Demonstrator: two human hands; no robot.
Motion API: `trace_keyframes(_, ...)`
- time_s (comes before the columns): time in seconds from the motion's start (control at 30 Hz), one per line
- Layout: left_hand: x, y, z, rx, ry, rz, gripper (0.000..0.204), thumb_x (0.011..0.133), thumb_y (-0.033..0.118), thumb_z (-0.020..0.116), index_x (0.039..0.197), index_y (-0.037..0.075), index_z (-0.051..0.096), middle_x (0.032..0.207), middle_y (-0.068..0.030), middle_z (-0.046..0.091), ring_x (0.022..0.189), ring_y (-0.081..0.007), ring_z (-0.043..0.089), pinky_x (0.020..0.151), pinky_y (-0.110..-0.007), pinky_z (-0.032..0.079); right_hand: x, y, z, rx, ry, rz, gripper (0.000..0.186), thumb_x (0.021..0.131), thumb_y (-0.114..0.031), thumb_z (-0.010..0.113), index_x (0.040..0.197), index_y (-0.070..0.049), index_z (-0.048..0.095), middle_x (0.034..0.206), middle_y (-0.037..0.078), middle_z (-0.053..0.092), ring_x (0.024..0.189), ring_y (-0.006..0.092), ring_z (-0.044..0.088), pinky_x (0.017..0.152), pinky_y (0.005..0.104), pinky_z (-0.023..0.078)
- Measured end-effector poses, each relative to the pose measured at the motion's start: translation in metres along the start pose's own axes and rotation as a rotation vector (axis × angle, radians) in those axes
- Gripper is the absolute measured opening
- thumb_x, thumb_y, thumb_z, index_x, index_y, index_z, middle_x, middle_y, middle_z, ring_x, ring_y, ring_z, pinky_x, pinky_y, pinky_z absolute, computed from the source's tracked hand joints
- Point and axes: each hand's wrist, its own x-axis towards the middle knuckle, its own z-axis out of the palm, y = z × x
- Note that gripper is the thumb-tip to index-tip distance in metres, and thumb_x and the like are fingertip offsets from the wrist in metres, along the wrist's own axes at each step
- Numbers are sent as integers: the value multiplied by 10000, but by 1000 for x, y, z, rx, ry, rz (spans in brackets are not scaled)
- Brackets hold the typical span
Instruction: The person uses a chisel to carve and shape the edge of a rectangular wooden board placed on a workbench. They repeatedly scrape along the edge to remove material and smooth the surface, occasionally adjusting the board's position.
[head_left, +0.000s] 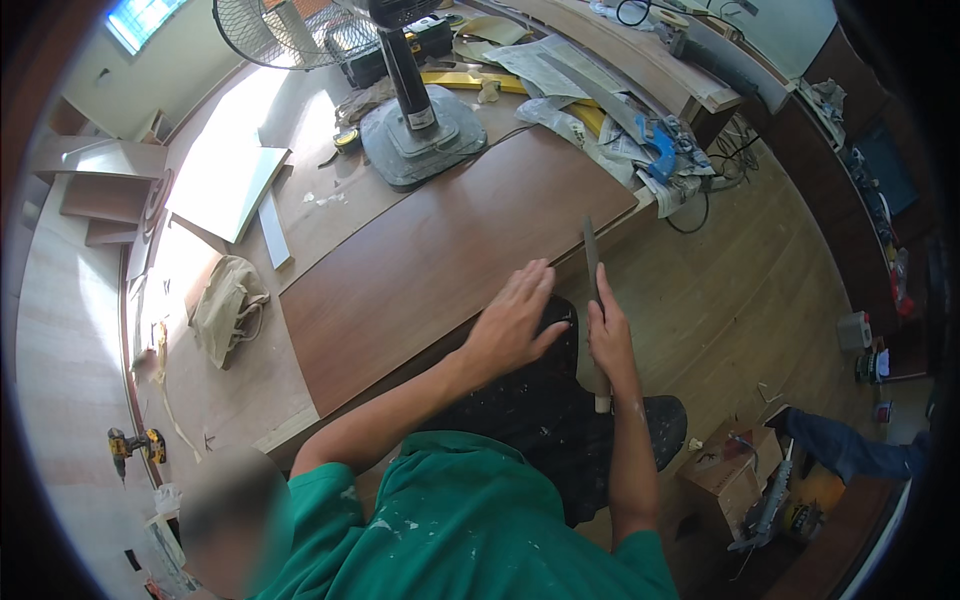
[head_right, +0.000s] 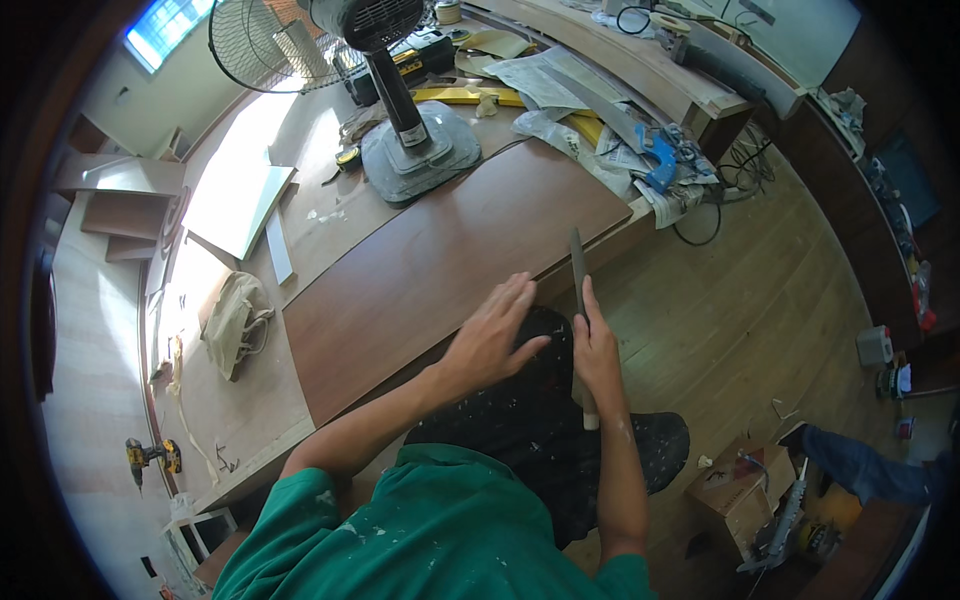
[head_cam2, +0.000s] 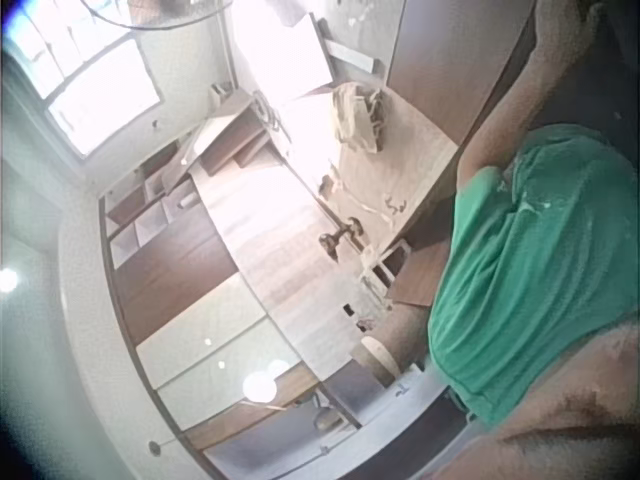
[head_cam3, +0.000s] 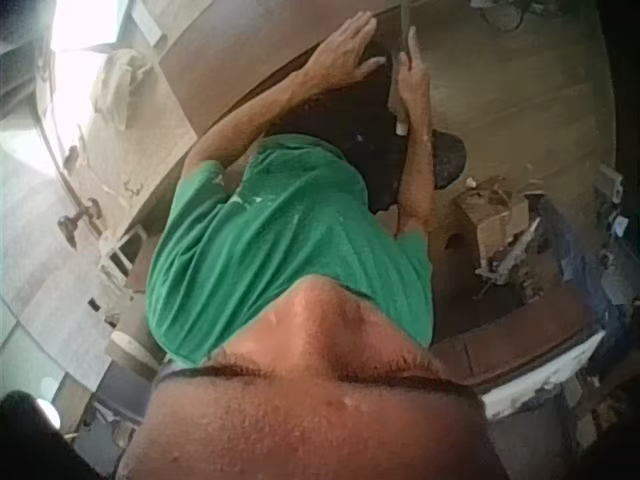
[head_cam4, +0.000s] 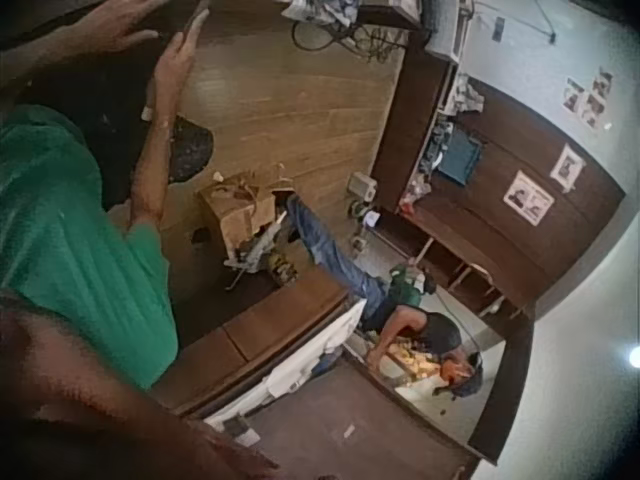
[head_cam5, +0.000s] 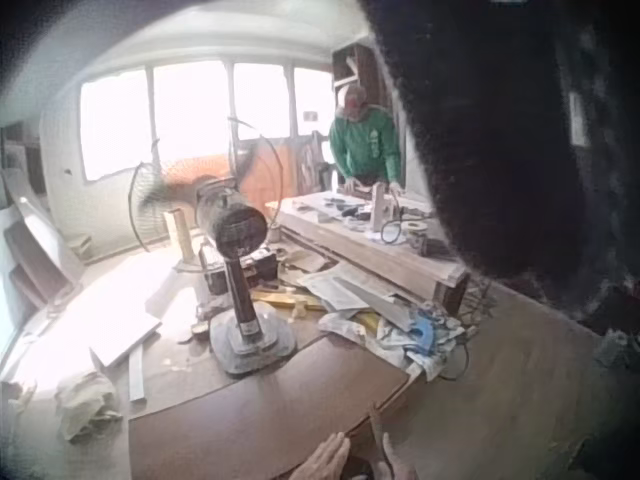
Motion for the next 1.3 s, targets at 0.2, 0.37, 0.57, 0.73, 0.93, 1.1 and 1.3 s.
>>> trace_keyframes(0.2, -147, -56, -85, 447, -137, -209, 996, 947, 330, 798, 1677, -60, 243, 1745, -287, 263, 1637, -435, 237, 1349, -548, 190, -44, -48, 53, -19, -105, -122, 684, 1054, -67, 573, 1699, -166, 371, 979, 284, 689, 804, 462, 672, 765, 492, 558)
trace_keyframes(0.37, -262, -60, -114, 458, -93, -437, 1044, 901, 267, 836, 1681, -68, 229, 1751, -287, 248, 1642, -436, 225, 1347, -547, 196, -93, -81, 80, -167, -509, -40, 704, 1014, -16, 584, 1682, -131, 394, 1271, 309, 686, 1037, 492, 704, 879, 534, 573)
trace_keyframes(0.57, -231, -47, -96, 451, -33, -452, 1044, 908, 288, 828, 1664, -106, 226, 1737, -332, 233, 1640, -466, 205, 1346, -558, 180, -4, -37, 13, -58, -49, -16, 642, 1051, -42, 527, 1674, -93, 382, 1505, 302, 554, 1289, 472, 616, 1049, 501, 545)
trace_keyframes(0.73, -146, -40, -64, 404, -107, -203, 1007, 951, 362, 780, 1648, -128, 243, 1729, -337, 246, 1637, -465, 216, 1346, -562, 172, -111, -65, 28, 269, -317, -1, 625, 1088, -141, 593, 1670, -56, 380, 1592, 274, 528, 1435, 451, 540, 1189, 432, 452)
trace_keyframes(0.93, 20, -28, 1, 371, -167, 196, 950, 1036, 470, 647, 1656, -118, 230, 1729, -338, 247, 1643, -441, 209, 1351, -523, 177, -203, 18, -58, 472, 426, 630, 671, 1118, -255, 613, 1720, -200, 322, 718, -70, 419, 509, 32, 401, 435, 224, 402)
trace_keyframes(1.1, 168, -40, 69, 391, -38, 338, 861, 1044, 474, 625, 1601, -121, 347, 1676, -328, 358, 1589, -434, 330, 1312, -517, 274, -293, 64, -94, 520, 747, 763, 687, 1120, -278, 621, 1717, -170, 300, 716, -53, 423, 513, 43, 405, 443, 253, 379)
trace_keyframes(1.3, 280, -30, 77, 244, -122, 284, 376, 970, 300, 715, 1190, -3, 684, 1235, -235, 682, 1210, -448, 616, 1049, -536, 505, -432, 166, -39, -248, 946, 819, 598, 1100, -181, 592, 1647, -26, 406, 1158, 189, 691, 927, 285, 687, 780, 396, 563)
